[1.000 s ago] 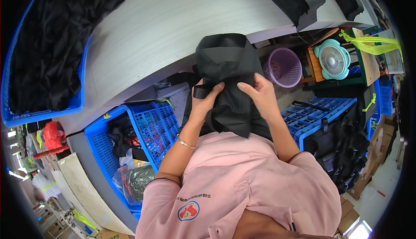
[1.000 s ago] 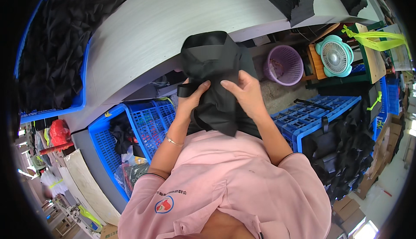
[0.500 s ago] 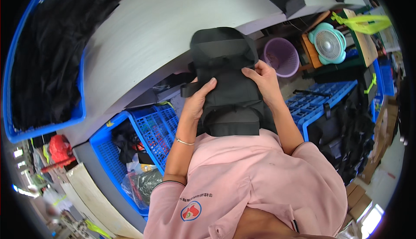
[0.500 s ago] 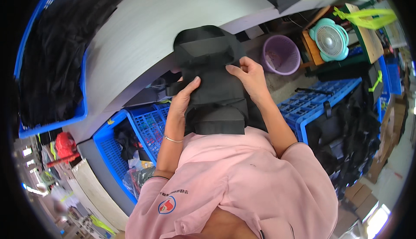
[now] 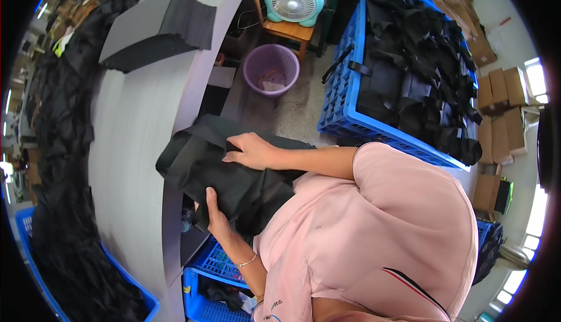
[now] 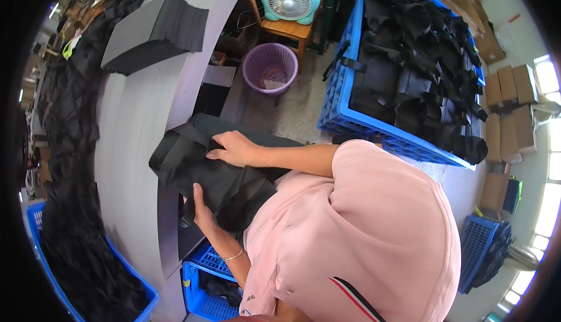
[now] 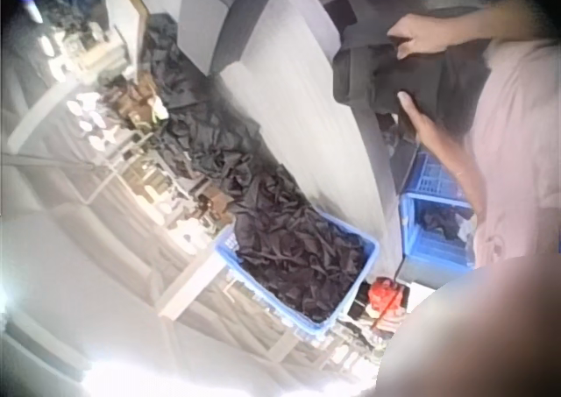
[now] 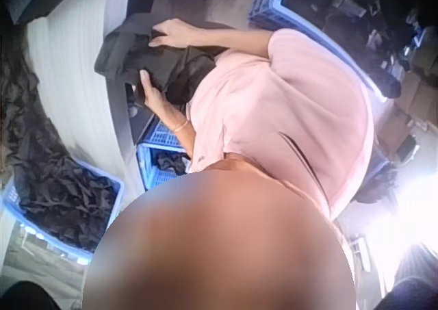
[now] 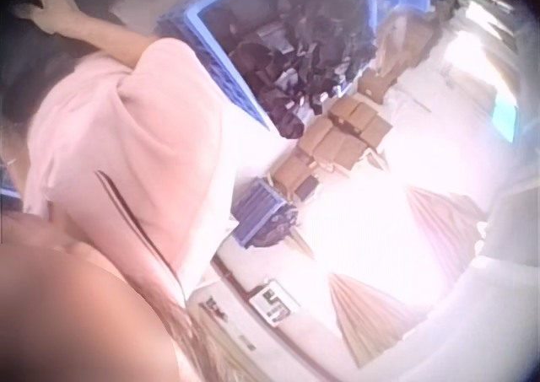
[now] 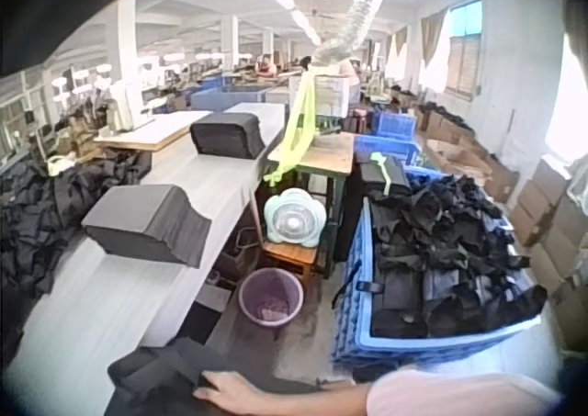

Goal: Checking and folding black fabric components for garment or bag manufacturing.

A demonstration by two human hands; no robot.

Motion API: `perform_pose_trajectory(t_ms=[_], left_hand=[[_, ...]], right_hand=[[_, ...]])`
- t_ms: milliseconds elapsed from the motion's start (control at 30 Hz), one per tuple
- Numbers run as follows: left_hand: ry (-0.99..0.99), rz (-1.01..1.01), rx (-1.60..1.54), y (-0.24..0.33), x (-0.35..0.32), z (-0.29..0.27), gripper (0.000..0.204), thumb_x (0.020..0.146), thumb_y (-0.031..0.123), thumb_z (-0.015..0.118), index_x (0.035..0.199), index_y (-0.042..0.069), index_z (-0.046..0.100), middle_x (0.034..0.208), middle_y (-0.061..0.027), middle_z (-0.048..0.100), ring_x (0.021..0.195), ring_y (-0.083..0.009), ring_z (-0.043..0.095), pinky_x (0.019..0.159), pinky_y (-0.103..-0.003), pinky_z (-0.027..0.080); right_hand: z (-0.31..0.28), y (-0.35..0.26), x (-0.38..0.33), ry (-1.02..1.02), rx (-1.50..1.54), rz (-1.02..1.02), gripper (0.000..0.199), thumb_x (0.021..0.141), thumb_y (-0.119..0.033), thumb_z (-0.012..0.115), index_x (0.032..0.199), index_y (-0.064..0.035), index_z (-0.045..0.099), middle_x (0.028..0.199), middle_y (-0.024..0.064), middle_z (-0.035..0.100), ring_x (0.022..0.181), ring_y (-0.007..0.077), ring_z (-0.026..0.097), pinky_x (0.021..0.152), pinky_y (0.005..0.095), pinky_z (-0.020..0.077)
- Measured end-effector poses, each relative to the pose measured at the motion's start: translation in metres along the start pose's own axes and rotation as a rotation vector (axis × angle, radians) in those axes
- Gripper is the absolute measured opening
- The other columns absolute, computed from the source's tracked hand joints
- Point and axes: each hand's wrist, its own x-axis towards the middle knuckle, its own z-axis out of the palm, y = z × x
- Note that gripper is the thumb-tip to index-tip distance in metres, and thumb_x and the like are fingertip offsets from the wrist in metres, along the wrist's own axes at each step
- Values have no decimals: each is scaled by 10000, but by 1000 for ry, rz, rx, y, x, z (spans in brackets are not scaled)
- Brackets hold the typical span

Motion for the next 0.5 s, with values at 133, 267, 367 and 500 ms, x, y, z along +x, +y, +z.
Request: perform_pose_trajectory(t_ms=[133, 267, 367, 500], left_hand=[[16, 177, 36, 14, 2, 29, 399, 970, 137, 630, 1315, -49, 557, 1243, -134, 631, 1078, -220, 617, 955, -342, 502], [-142, 260, 263, 11, -6, 63, 497, 963, 112, 628, 1411, -27, 464, 1323, -134, 573, 1137, -225, 589, 952, -351, 501], [-382, 148, 158, 25, -17, 100, 615, 960, 91, 629, 1500, 9, 347, 1364, -166, 535, 1163, -234, 600, 798, -311, 583], [-353, 93, 156, 14, -5, 84, 563, 970, 98, 614, 1476, 11, 384, 1396, -180, 525, 1144, -250, 622, 782, -305, 595]], right_hand=[[-18, -2, -31, -58, 244, -39, 253, 939, -71, 564, 1168, 34, 549, 988, 200, 610, 922, 271, 668, 781, 388, 501], [-46, 43, -38, 61, 295, -30, 330, 967, 46, 431, 1285, 64, 520, 1172, 146, 631, 1121, 187, 633, 952, 329, 491], [-114, 67, -46, 250, 257, -137, 392, 1060, -248, 443, 1306, 43, 535, 1160, 123, 670, 1161, 178, 605, 1013, 359, 448], [-241, 80, -68, 758, 21, -215, 502, 1029, -444, 475, 1215, -2, 624, 1020, 87, 715, 1042, 197, 643, 994, 346, 452]])
